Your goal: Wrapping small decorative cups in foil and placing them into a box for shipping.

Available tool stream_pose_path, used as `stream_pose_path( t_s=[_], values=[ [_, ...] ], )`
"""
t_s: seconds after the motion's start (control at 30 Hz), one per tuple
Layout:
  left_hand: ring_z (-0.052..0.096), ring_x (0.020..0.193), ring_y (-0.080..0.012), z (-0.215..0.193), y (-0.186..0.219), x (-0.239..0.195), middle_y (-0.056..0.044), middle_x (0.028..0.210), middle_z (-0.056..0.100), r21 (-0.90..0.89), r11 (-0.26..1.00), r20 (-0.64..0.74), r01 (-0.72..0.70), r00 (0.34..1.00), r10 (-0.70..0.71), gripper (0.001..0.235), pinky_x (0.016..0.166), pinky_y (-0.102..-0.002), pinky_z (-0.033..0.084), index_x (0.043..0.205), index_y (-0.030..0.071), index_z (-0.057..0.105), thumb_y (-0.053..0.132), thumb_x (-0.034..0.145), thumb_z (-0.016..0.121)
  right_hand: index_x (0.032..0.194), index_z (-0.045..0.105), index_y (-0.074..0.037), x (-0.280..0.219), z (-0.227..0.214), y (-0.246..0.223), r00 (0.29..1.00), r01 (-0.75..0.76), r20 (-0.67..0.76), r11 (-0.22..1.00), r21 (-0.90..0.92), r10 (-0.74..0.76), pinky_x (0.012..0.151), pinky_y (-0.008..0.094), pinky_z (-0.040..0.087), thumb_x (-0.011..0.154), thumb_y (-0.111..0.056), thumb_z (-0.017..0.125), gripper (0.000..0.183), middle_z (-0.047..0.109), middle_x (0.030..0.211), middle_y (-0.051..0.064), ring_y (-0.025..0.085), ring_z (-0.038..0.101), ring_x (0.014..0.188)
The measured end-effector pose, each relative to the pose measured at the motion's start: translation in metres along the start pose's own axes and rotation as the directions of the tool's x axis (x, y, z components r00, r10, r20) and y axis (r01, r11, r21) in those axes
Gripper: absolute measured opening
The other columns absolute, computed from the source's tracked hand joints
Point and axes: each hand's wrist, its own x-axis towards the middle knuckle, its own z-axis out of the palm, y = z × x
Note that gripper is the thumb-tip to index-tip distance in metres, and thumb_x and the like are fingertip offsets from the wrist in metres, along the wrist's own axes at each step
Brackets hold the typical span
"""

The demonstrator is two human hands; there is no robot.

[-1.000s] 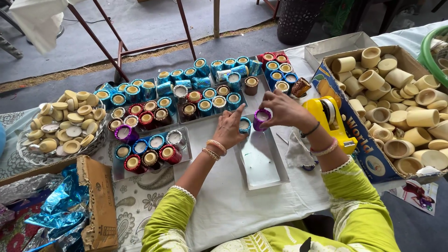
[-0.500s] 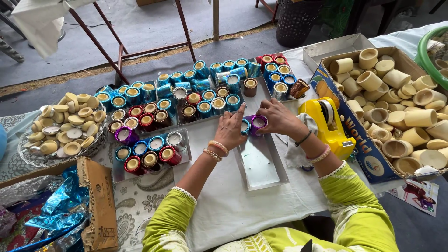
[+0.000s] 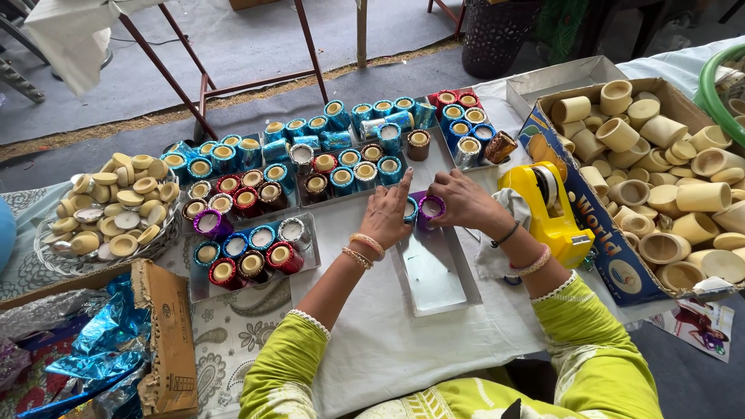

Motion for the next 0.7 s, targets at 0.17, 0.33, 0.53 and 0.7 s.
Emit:
stream_pose_path(
  t_s=[0.17,0.33,0.53,0.7],
  values=[
    [0.056,0.116,-0.0381,0.009,-0.002,0.001,-0.015,0.122,0.063,-0.008,0.999,-0.006,-0.031,1.000,0.031,0.129,0.101,-0.050,0.046,0.164,0.018,0.004,0.019,0.066,0.088,0.111,0.070,-0.010,-0.005,0.003,0.003,0.998,0.056,-0.013,0.998,0.004,-0.056,0.098,0.039,0.048,0.067,-0.044,0.089,0.059,0.060,0.116,0.007,0.028,0.054,0.110],
    [0.057,0.114,-0.0368,0.008,-0.004,-0.001,-0.016,0.124,0.063,-0.042,0.999,0.025,-0.007,1.000,0.008,0.128,0.101,-0.048,0.048,0.164,0.018,0.002,0.018,0.069,0.087,0.118,0.067,-0.012,-0.006,0.004,0.000,0.999,0.029,0.039,0.998,0.048,-0.031,0.098,0.040,0.047,0.065,-0.045,0.090,0.066,0.059,0.117,0.007,0.029,0.053,0.110],
    [0.056,0.117,-0.0369,0.000,-0.003,-0.006,-0.016,0.133,0.055,-0.098,0.995,0.031,-0.018,0.999,0.021,0.129,0.104,-0.048,0.047,0.164,0.019,0.003,0.018,0.068,0.088,0.126,0.064,-0.014,-0.009,-0.007,-0.001,0.997,0.050,0.061,0.997,0.063,-0.054,0.099,0.040,0.047,0.068,-0.049,0.087,0.072,0.058,0.119,0.007,0.030,0.052,0.112],
    [0.052,0.122,-0.0377,-0.009,-0.002,-0.024,-0.016,0.138,0.050,-0.106,0.992,-0.077,-0.073,0.995,0.065,0.126,0.104,-0.048,0.045,0.160,0.018,0.009,0.019,0.064,0.091,0.134,0.056,-0.012,0.001,-0.037,0.008,0.997,-0.007,0.072,0.990,0.140,-0.003,0.103,0.045,0.042,0.080,-0.057,0.080,0.074,0.055,0.129,0.012,0.033,0.049,0.124]
  ],
)
